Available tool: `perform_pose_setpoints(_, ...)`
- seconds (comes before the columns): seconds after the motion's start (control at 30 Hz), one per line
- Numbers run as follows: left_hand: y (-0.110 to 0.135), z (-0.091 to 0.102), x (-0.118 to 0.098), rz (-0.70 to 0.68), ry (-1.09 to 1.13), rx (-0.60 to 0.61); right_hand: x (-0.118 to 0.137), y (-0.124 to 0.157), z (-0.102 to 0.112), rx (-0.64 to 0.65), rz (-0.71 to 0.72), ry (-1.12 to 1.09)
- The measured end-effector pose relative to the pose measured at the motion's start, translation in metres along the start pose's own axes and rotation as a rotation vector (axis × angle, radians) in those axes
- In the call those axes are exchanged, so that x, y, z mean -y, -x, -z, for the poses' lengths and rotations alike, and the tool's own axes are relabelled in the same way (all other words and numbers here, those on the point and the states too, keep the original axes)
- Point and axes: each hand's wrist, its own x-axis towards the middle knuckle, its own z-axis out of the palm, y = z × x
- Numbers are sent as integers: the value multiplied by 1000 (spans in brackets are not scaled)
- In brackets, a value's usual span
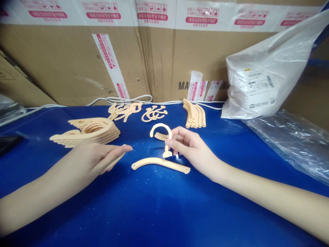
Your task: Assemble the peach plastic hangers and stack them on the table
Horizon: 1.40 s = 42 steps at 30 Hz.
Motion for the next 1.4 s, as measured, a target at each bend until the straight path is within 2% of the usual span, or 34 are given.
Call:
perform_pose_setpoints(0.17,-1,-5,5,-69,-85,-32,-1,2,1,2,0,1)
perform_pose_setpoints(0.47,1,-12,9,-356,-205,-128,0,1,1,0,1,-6)
perform_pose_setpoints(0.73,0,-19,10,-505,-231,-125,3,2,0,-2,22,-41)
perform_pose_setpoints(0.9,-3,-23,11,-468,-289,-145,2,1,1,5,11,-100)
perform_pose_setpoints(1.1,-2,-22,5,-388,-206,7,5,1,2,-13,-60,-190)
perform_pose_setpoints(1.3,-1,-24,4,-399,-161,46,4,0,1,-16,-90,-254)
perform_pose_setpoints(1.4,0,-27,5,-424,-158,23,4,0,0,-2,-94,-268)
